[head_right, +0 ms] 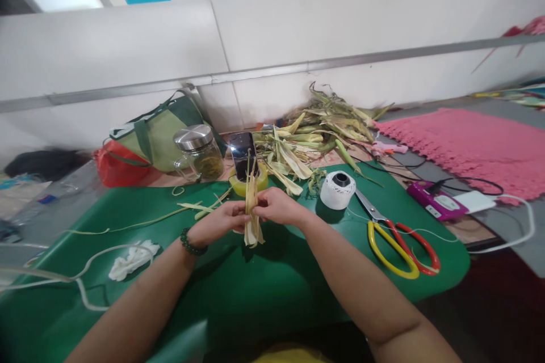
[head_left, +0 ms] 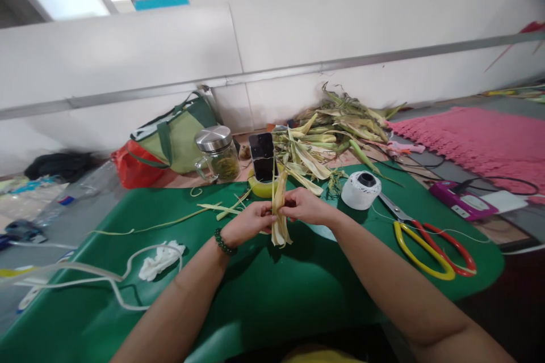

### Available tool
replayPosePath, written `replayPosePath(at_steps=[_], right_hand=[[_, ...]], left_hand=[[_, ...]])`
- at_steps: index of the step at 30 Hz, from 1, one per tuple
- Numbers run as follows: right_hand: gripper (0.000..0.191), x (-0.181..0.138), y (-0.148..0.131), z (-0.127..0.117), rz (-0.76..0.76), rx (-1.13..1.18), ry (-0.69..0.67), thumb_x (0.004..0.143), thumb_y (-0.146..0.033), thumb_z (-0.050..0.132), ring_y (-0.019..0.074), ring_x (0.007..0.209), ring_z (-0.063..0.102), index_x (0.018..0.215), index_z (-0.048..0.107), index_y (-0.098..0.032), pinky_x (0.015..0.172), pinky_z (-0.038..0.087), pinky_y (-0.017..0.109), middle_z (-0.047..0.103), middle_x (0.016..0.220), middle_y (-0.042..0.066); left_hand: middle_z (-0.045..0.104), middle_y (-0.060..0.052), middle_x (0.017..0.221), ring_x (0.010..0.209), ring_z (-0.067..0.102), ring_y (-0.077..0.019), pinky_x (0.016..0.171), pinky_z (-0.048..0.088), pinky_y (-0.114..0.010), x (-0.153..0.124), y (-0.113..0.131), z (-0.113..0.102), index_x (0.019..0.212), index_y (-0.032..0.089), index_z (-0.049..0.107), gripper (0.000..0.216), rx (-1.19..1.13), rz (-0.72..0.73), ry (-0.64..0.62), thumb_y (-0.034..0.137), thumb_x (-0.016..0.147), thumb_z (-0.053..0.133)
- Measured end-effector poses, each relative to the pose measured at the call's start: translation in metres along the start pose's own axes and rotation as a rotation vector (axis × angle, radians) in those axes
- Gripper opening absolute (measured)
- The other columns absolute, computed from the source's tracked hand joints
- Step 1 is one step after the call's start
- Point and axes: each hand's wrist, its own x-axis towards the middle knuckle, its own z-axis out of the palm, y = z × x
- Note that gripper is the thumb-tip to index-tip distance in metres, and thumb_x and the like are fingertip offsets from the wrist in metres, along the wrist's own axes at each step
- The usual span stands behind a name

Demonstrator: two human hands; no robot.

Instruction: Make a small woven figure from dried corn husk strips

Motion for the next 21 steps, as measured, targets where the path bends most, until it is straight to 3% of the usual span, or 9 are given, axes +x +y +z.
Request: replayPosePath(at_steps=[13, 21], right_hand=[[0.013, 0.002, 0.003, 0.004, 0.003, 0.006, 0.034, 0.072, -0.018, 0.054, 0.0093, 0.052, 0.051, 0.076, 0.066, -0.013, 0.048, 0.04, 0.02, 0.059, 0.06, -0.001], [0.012, -0.002, -0.009, 0.0, -0.044, 0.103, 0.007, 0.073, -0.025, 0.063, 0.0116, 0.06, 0.054, 0.078, 0.06, -0.015, 0.055, 0.045, 0.023, 0.06, 0.066, 0.0]], left_hand=[[0.07, -0.009, 0.086, 0.073, 0.061, -0.0161, 0.064, 0.046, -0.024, 0.0, 0.003, 0.002, 0.095, 0.01, 0.068, 0.036, -0.008, 0.1, 0.025, 0.035, 0.069, 0.072], [0.058, -0.001, 0.061, 0.051, 0.047, -0.0082, 0.048, 0.036, -0.019, -0.001, 0.003, -0.003, 0.08, 0.009, 0.066, 0.037, 0.05, 0.085, 0.11, 0.043, 0.067, 0.072]])
